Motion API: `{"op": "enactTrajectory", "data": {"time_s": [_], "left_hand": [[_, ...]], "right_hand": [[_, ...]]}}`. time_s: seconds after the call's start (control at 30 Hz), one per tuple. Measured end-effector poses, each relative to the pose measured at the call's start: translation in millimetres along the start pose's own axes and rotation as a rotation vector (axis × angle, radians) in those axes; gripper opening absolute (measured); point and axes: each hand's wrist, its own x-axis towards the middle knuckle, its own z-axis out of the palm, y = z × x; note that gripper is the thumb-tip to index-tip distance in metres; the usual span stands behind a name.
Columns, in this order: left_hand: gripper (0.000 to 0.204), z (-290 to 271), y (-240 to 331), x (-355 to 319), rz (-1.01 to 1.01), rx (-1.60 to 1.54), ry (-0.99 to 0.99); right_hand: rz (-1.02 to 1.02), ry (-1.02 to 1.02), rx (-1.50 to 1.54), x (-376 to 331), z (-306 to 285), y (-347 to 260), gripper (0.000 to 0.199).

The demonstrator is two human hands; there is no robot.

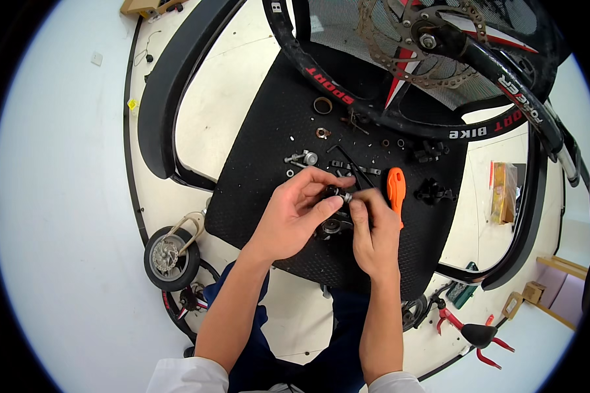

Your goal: The person assembles small bicycle components on a chair seat, using an Allen key and screwdriver to tighten screws and fit parts together. They handle various small metal pieces, including bolts, washers, and a derailleur-like mechanism.

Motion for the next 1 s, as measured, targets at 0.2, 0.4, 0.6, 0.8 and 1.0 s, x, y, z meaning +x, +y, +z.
{"op": "enactTrajectory", "data": {"time_s": [0.2,0.4,0.6,0.8,1.0], "left_hand": [[0.023,6.7,-9.7,3.0,-0.091,-0.066,0.072],[0.027,4.0,-6.5,2.7,-0.074,0.018,0.036],[0.027,5.3,-4.5,0.7,-0.071,0.108,0.044],[0.027,5.7,-2.4,-1.5,-0.032,0.132,0.014],[0.027,7.2,-1.1,1.1,-0.031,0.13,0.042]], "right_hand": [[0.095,0.07,0.239,-1.4,-1.8,-3.8,0.013],[0.205,0.058,0.269,0.7,-2.4,-1.9,0.013],[0.06,0.097,0.087,2.0,3.4,-1.7,0.014],[0.1,0.023,0.033,3.0,3.5,1.3,0.021],[0.135,0.1,0.204,4.3,7.1,-5.5,0.017]]}}
